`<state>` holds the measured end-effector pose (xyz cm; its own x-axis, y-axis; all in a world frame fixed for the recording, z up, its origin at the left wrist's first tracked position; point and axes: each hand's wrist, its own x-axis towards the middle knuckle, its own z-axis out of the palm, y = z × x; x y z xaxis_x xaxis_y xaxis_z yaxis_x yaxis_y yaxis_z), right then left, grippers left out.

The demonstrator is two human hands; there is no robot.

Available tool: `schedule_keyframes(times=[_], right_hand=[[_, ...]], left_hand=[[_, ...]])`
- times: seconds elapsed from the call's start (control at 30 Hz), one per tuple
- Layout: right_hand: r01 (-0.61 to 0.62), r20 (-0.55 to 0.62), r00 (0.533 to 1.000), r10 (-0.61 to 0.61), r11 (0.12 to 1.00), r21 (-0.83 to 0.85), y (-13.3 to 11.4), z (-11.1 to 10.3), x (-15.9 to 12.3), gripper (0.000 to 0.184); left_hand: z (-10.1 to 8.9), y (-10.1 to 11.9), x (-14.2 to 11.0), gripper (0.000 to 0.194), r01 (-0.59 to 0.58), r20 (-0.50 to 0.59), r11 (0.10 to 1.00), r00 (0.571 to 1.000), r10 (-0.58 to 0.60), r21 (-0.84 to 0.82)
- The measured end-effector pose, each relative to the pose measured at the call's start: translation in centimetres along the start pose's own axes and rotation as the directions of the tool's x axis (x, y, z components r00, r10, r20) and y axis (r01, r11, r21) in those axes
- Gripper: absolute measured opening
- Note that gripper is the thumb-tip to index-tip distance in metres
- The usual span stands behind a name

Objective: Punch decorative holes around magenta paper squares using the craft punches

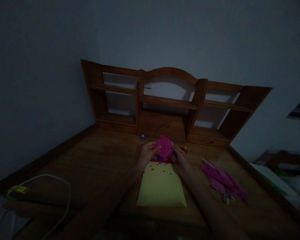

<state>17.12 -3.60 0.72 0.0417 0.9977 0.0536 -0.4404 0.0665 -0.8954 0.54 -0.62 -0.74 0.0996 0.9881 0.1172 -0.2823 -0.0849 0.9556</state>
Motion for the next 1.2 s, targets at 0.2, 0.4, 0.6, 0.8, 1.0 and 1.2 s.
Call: schedule_keyframes(times=[0.2, 0.4, 0.6, 0.8, 1.0, 1.2], right_hand=[[-0.003, 0.000, 1.000, 0.003, 0.999, -0.045, 0.4, -0.6, 0.4, 0.039], [-0.023, 0.043, 0.999, 0.023, 1.000, -0.009, 0.5, -0.3, 0.4, 0.041], [-0.022, 0.061, 0.998, 0.022, 1.000, 0.013, 0.2, 0.2, 0.1, 0.042], [-0.008, 0.043, 0.999, 0.007, 1.000, 0.017, 0.1, 0.0, 0.1, 0.043], [-0.033, 0.012, 0.999, 0.033, 0.998, 0.045, 0.2, -0.5, 0.5, 0.041], [-0.070, -0.043, 0.996, 0.073, 0.995, 0.072, 0.5, -0.5, 0.6, 0.035]], left_hand=[[0.2, 0.7, -0.5, 0.037, -0.011, -0.038, 1.000, 0.999, 0.011, 0.014], [0.2, 0.8, -0.6, 0.038, -0.019, -0.030, 1.000, 0.999, 0.019, 0.005], [0.2, 0.5, -0.2, 0.036, -0.049, -0.031, 0.999, 0.998, 0.049, -0.005], [0.3, 0.9, -0.7, 0.041, 0.054, 0.017, 0.998, 0.998, -0.053, -0.036], [0.6, 1.9, -1.5, 0.040, 0.102, 0.170, 0.982, 0.983, -0.074, -0.162], [0.9, 2.4, -1.8, 0.043, 0.120, 0.210, 0.975, 0.974, -0.080, -0.186]])
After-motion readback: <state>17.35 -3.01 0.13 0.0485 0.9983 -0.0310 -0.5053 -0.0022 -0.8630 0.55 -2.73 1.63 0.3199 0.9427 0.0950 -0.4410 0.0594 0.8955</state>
